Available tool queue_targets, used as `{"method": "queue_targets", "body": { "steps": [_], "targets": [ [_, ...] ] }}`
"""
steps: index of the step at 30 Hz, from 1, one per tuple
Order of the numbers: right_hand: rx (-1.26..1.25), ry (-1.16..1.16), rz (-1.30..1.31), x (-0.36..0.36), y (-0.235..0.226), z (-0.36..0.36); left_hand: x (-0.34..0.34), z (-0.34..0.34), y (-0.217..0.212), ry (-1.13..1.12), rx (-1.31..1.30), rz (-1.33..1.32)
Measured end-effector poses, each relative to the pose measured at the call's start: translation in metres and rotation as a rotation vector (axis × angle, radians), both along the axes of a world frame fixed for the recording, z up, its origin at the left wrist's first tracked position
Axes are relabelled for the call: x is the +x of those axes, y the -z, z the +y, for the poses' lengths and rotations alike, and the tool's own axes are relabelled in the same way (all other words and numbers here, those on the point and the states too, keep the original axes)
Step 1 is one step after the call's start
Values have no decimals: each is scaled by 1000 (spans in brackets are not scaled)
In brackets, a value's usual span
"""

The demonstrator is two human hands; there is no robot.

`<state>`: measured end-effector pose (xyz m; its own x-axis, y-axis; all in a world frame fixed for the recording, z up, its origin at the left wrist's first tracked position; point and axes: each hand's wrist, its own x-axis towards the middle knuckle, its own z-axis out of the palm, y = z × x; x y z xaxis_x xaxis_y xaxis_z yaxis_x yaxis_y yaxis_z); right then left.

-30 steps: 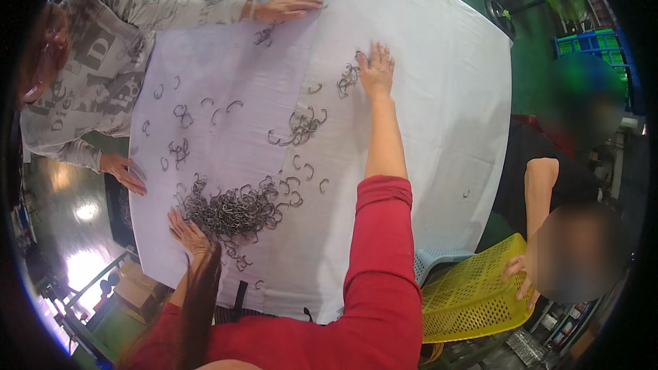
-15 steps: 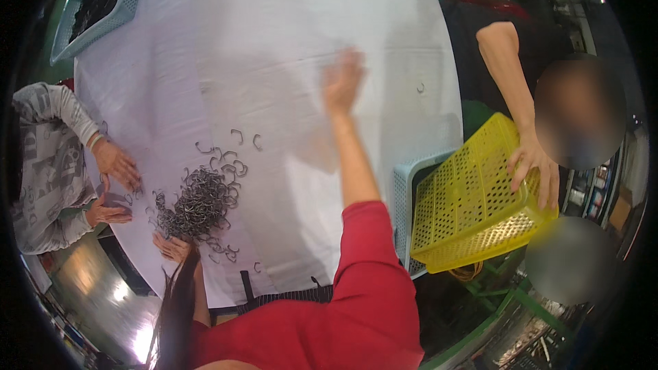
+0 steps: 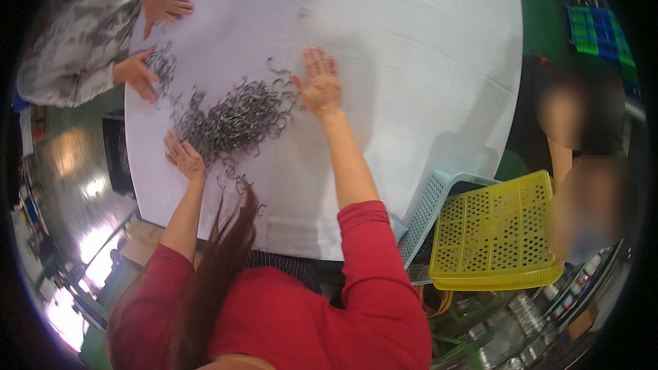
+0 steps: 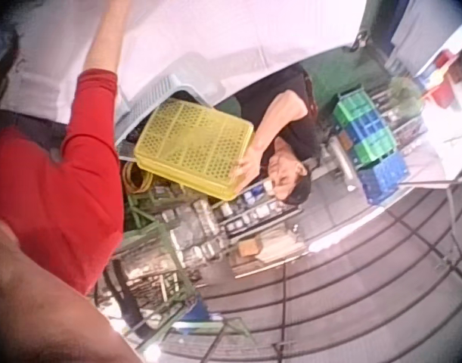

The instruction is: The person repeatedly picks up black plastic buckles and metal hooks from a white table, attaches them together by hand, and places the assembled units into a light blue basket. Coworkers perform the same task at the same table. The person occasionally sweeps remaining hooks into a pile and later folds the table covering to collect them.

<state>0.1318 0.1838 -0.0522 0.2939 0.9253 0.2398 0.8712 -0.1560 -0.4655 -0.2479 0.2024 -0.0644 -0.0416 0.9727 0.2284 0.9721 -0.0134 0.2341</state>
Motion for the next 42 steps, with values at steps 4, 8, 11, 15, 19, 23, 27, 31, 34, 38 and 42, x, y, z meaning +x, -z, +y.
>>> {"method": "queue_targets", "body": {
  "steps": [4,8,11,15,19,23,27,31,34,38,42],
  "targets": [
    [-39,-278,171,-92,-11,42,-3,-4,4,-18,38,-235],
    [-78,-469,290,-173,-17,41,2,-6,-4,-2,78,-373],
    [-26,-527,336,-227,-15,26,3,-6,-9,17,95,-535],
    [70,-519,463,-236,-41,-11,-32,-19,-9,36,83,-882],
    [183,149,18,-129,-14,-50,-77,-40,-20,88,21,-862],
    [71,258,-28,-122,11,-69,-105,-55,-25,165,-11,-824],
    [-47,416,-92,-125,-11,-33,-132,-58,-42,285,31,-618],
    [-490,611,-327,-116,-36,12,-128,-55,-51,388,31,-595],
    [-544,609,-432,-99,-16,17,-86,-54,-65,535,25,-650],
    [-442,570,-260,-85,-12,11,-2,-65,-68,902,-105,-675],
    [-431,528,-3,-74,-30,-2,102,-84,-56,1255,-121,-167]
  ]
}}
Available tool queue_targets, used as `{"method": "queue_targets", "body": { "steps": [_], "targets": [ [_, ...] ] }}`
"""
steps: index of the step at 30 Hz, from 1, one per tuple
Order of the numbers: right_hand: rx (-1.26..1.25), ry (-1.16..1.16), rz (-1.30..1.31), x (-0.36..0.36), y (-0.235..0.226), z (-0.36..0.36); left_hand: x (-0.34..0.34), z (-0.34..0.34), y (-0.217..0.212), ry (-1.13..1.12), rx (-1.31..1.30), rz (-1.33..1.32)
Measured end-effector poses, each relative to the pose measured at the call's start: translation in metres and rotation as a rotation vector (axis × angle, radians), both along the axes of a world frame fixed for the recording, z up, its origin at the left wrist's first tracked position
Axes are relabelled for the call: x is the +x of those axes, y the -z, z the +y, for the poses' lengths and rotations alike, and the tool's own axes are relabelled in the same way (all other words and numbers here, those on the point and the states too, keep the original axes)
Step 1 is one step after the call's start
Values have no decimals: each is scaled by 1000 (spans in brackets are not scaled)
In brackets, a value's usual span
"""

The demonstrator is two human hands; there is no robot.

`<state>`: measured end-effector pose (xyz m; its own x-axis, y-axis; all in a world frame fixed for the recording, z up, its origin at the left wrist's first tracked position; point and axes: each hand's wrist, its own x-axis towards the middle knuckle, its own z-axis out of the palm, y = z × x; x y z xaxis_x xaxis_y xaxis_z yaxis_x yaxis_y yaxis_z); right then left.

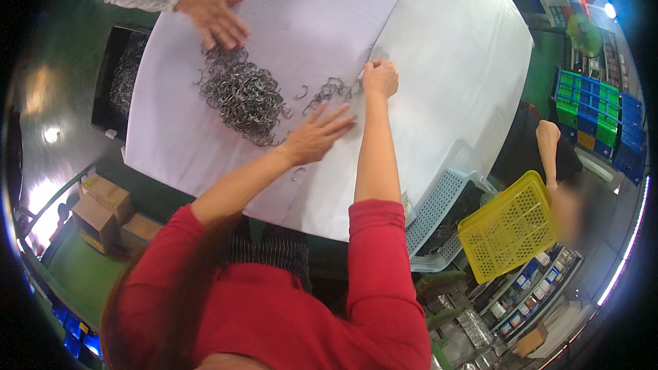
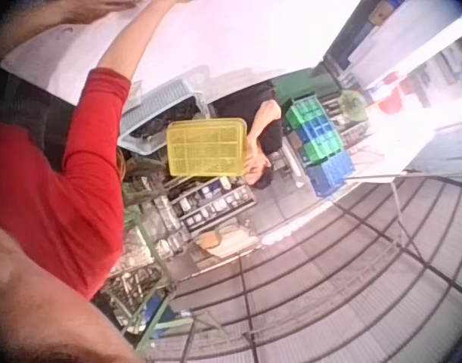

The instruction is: The person repeatedly picks up black plastic buckles and metal hooks from a white table, attaches them together by hand, and places the assembled units into a light blue basket. Coworkers perform the same task at the same table. The person occasionally sweeps remaining hooks into a pile and later folds the table covering to collect them.

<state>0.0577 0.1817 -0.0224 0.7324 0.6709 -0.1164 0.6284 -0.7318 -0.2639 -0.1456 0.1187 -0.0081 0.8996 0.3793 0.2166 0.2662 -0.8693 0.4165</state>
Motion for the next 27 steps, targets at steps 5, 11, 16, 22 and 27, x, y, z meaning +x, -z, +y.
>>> {"method": "queue_targets", "body": {
  "steps": [5,11,16,22,27],
  "targets": [
    [87,-71,-1,-3,-3,3,47,23,45,-97,-162,-31],
    [242,-1,270,26,8,-11,-4,71,34,-570,51,117],
    [391,184,696,48,-14,-25,34,79,27,-514,68,151],
    [418,127,728,55,-33,-37,114,79,45,-159,-70,41],
    [439,159,721,61,-32,-42,77,86,55,-444,-6,267]
  ]
}}
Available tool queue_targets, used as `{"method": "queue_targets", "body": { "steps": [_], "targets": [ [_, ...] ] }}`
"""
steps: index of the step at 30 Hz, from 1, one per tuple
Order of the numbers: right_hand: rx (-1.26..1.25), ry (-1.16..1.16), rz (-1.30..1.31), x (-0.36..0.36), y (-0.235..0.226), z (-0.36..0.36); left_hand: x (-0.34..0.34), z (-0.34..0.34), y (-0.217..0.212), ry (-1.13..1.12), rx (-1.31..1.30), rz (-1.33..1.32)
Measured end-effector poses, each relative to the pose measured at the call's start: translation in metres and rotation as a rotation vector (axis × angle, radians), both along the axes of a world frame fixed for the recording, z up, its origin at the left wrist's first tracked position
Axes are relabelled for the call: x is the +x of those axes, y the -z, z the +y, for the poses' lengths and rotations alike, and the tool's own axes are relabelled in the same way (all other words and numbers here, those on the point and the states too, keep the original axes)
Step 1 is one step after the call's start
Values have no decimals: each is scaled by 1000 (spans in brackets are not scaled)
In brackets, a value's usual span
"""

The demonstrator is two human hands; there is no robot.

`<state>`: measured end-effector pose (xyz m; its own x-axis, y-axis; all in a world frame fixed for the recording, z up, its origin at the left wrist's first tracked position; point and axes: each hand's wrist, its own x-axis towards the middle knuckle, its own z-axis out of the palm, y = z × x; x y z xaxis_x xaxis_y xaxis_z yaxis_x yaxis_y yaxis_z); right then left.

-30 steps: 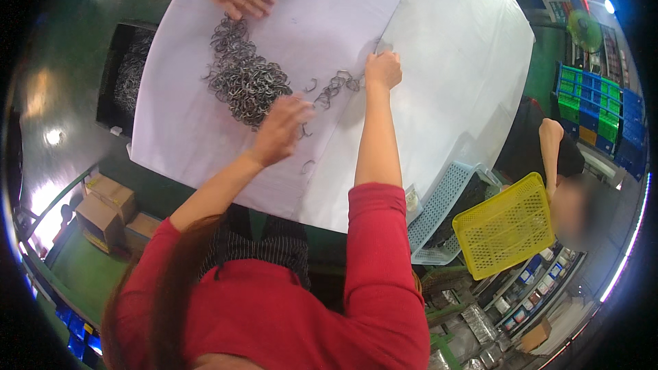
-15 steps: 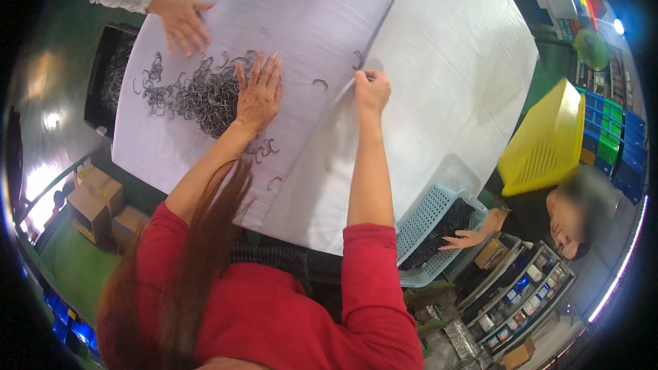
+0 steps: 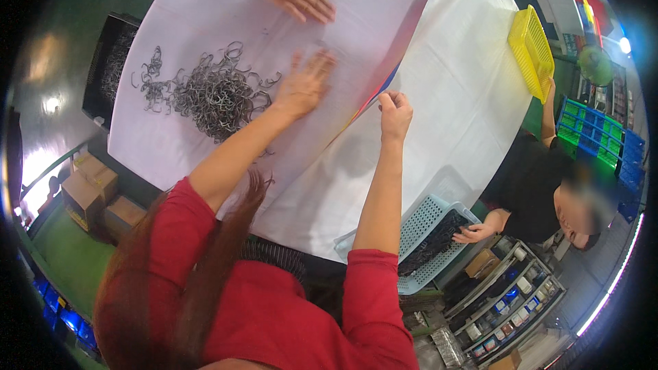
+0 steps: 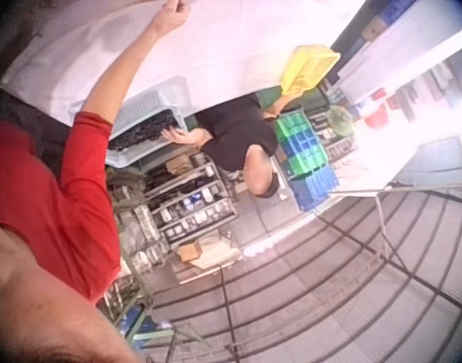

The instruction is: The person repeatedly picks up black plastic buckles and metal hooks from a white table, attaches them together by hand, and places the assembled units into a light blue basket. Coworkers perform the same task at the same table. The person occasionally sweeps remaining hooks into a pile and later folds the table covering to collect them.

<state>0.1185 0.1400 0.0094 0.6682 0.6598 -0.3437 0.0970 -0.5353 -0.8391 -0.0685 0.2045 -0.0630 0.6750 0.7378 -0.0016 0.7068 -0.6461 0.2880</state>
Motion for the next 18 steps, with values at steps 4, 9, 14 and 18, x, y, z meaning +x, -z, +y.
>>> {"method": "queue_targets", "body": {
  "steps": [4,9,14,18],
  "targets": [
    [-38,-80,-163,-2,15,4,-53,-15,-51,-184,47,439],
    [-116,-353,-558,-49,32,9,-98,-108,-29,256,-190,5],
    [127,-307,-756,-119,62,-63,-150,-162,-13,388,-13,-15],
    [100,-375,-823,-185,58,-49,-168,-123,-17,178,140,81]
  ]
}}
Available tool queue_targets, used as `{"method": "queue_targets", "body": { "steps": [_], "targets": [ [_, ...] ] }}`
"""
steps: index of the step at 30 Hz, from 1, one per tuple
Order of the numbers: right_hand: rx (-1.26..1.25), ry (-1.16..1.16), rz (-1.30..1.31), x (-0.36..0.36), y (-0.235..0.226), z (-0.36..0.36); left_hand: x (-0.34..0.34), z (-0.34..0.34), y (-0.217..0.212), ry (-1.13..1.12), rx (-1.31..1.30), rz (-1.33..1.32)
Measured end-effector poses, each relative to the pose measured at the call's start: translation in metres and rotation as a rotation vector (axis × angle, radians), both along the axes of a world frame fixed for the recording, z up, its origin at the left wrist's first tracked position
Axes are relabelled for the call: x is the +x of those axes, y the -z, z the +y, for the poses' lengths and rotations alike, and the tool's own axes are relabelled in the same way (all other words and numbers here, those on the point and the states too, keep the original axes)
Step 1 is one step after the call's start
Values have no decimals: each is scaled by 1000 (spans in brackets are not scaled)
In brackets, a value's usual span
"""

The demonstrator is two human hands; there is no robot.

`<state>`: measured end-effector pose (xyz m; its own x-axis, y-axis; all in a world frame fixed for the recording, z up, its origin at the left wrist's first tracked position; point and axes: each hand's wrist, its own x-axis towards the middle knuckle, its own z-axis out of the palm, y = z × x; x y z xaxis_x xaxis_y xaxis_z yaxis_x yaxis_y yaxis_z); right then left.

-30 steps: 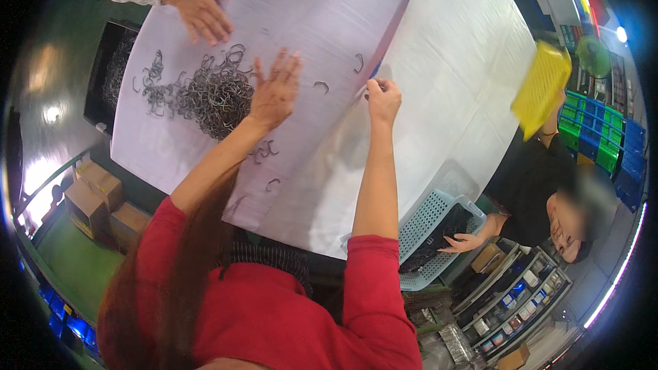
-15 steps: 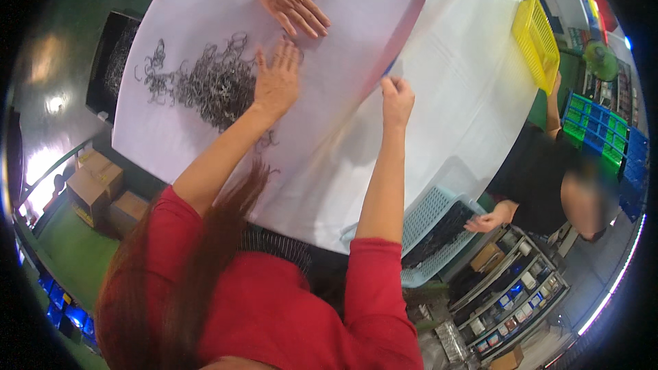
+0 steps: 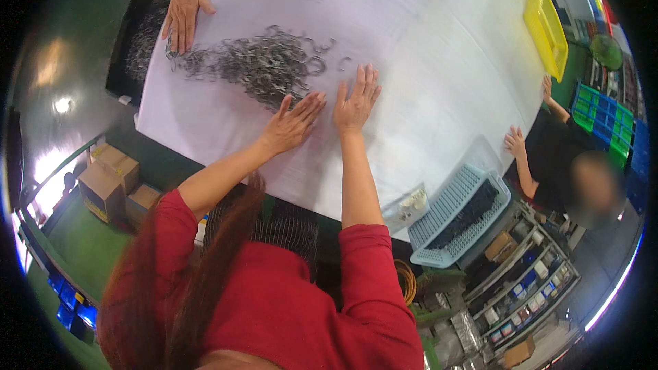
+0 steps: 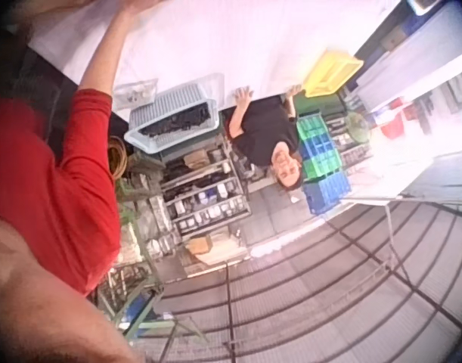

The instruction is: The person repeatedly picks up black plastic buckles and metal hooks from a white table, attaches them together by hand, and places the assembled units into a light blue basket. Coworkers perform the same task at the same table. The person occasionally sweeps remaining hooks into a pile and later folds the table covering to collect them.

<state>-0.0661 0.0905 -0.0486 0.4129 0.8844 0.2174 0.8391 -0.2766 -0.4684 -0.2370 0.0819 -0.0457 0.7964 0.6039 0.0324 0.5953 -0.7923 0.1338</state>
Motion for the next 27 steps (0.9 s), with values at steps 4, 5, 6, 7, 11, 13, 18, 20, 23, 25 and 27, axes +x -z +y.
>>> {"method": "queue_targets", "body": {
  "steps": [4,5,6,7,11,13,18,20,23,25,27],
  "targets": [
    [36,-250,154,-37,-2,78,-19,52,-7,30,13,5],
    [20,-344,152,-49,-2,94,-26,56,-7,56,-1,-4],
    [2,-437,148,-61,-4,105,-32,55,0,21,8,-79],
    [-13,-472,139,-75,-5,110,-43,54,1,-25,-5,-104],
    [-17,-563,120,-130,-5,120,-94,57,8,-103,-24,-167],
    [-5,-576,134,-159,-3,123,-128,61,10,-88,-35,-183],
    [19,-597,179,-248,-1,140,-224,82,14,-70,-57,-202],
    [34,-617,196,-284,0,151,-261,95,10,-73,-59,-157],
    [59,-631,269,-332,1,169,-312,116,0,-91,-63,-98],
    [106,-637,294,-361,4,182,-340,131,-3,-128,-60,-146],
    [125,-635,329,-381,4,196,-360,147,-6,-231,-41,-76]
  ]
}}
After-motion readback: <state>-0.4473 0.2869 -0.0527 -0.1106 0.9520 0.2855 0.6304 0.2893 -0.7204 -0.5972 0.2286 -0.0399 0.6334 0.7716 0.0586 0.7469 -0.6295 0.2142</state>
